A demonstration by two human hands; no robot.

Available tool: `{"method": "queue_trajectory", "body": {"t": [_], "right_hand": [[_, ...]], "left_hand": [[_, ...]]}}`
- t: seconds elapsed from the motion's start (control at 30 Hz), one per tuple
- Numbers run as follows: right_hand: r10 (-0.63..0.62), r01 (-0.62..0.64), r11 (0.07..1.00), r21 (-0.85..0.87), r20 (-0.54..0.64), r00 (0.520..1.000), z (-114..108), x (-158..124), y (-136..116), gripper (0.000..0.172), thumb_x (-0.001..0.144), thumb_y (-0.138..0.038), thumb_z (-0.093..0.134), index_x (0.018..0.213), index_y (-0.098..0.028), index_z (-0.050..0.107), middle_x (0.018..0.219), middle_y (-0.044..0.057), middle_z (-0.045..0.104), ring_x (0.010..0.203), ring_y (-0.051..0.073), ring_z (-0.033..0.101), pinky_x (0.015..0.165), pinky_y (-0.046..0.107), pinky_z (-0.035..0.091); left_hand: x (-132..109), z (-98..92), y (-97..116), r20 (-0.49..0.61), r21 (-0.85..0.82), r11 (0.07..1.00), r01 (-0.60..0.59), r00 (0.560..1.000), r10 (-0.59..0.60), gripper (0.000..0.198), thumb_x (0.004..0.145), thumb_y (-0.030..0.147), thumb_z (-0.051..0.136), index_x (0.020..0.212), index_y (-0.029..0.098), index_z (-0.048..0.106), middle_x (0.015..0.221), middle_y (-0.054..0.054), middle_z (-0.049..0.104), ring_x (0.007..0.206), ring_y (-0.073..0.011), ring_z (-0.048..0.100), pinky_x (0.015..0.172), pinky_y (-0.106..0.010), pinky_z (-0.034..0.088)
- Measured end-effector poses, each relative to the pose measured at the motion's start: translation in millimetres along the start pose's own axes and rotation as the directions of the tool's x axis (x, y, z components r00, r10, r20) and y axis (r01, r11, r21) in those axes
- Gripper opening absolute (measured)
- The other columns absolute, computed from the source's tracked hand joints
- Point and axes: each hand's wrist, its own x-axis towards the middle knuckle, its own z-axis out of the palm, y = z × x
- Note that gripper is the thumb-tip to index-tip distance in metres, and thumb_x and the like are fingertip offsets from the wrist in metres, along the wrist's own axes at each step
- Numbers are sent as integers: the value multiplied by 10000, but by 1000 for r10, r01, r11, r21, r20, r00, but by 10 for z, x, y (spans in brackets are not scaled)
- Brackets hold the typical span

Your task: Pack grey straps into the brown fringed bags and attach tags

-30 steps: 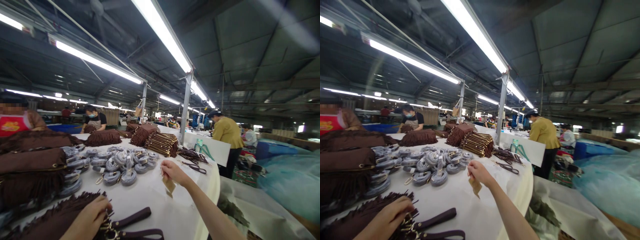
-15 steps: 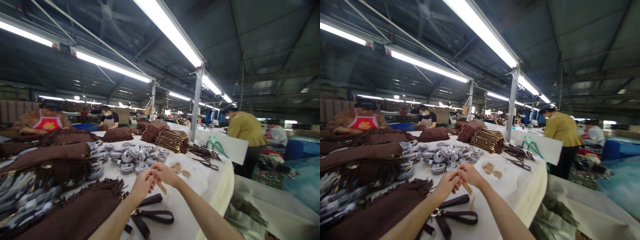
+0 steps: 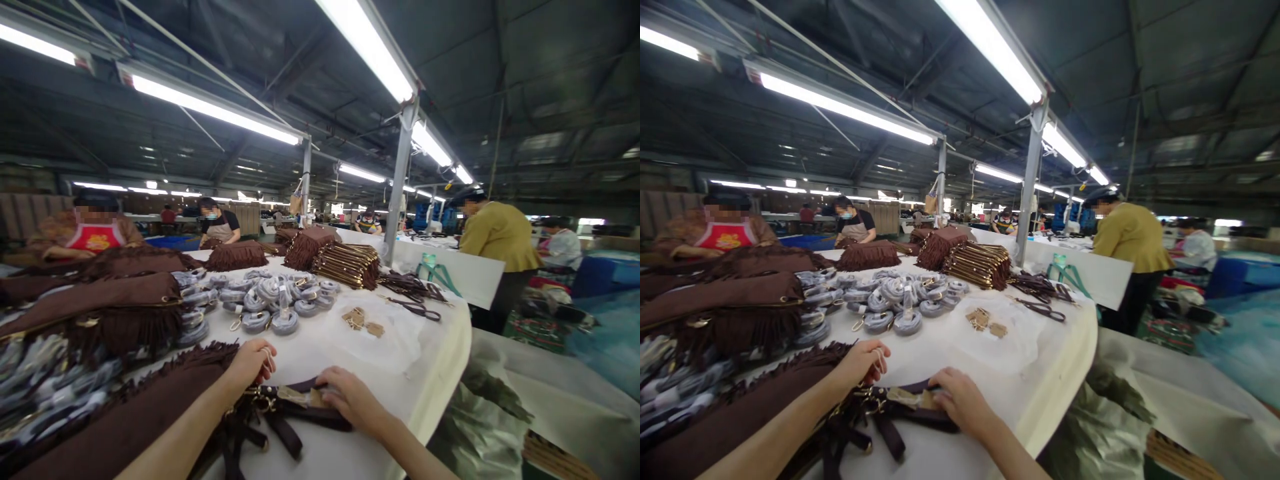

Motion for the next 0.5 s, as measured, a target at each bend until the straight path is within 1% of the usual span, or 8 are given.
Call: {"method": "queue_trajectory", "body": {"t": [0.1,0.17,0.2,0.27,0.33,0.37,0.43,0.5], "right_hand": [[25,-22,994,-104,20,999,1,77,-17,285,773,-151,545,1008,-220,690,1023,55,669,1005,212,600,877,279,430],[2,5,991,-133,57,998,-15,125,-53,258,817,-195,530,1001,-237,706,1053,54,661,996,208,611,871,273,434],[-10,18,991,-134,58,998,-18,141,-84,268,853,-219,501,1026,-240,705,1097,62,651,1010,207,612,889,275,431],[-12,15,990,-143,24,1000,-6,165,-173,322,914,-273,444,1128,-221,679,1223,99,608,1093,227,585,960,304,405],[-14,13,990,-139,-4,1000,39,193,-293,382,933,-336,445,1238,-193,625,1305,133,570,1188,262,529,1027,345,359],[-30,30,992,-126,2,1000,75,214,-357,416,920,-369,483,1276,-189,598,1317,137,566,1210,272,510,1039,354,349],[-98,103,990,-95,56,994,176,271,-472,436,863,-396,585,1254,-205,612,1265,118,605,1171,271,531,1015,345,367],[-155,163,984,-72,100,983,305,341,-538,322,822,-339,634,1117,-217,676,1141,89,659,1070,251,579,941,317,406]], "left_hand": [[-15,-135,59,-10,-3,1000,-19,1000,19,142,715,279,498,789,163,534,514,30,607,378,-88,499,364,-172,304],[-34,-252,108,-23,-23,999,-34,999,34,157,719,285,506,808,159,537,548,20,633,394,-92,522,369,-174,308],[-46,-310,127,-30,-37,999,-38,999,37,166,718,289,515,815,156,540,571,10,648,407,-96,538,372,-176,312],[-74,-409,141,-46,-71,997,-36,998,33,188,711,294,536,828,146,546,615,-14,674,439,-108,572,383,-179,320],[-103,-472,126,-55,-110,994,-20,998,14,216,705,301,560,844,136,555,654,-38,691,474,-119,600,395,-179,322],[-116,-489,112,-56,-132,991,-6,998,-2,230,703,306,572,852,132,559,668,-47,696,487,-124,609,400,-181,324],[-140,-509,82,-54,-182,983,28,998,-38,251,695,308,593,869,130,562,697,-56,699,513,-130,624,412,-184,332],[-159,-537,65,-42,-242,968,63,996,-75,261,684,290,614,891,140,562,729,-48,696,554,-131,640,436,-182,350]]}}
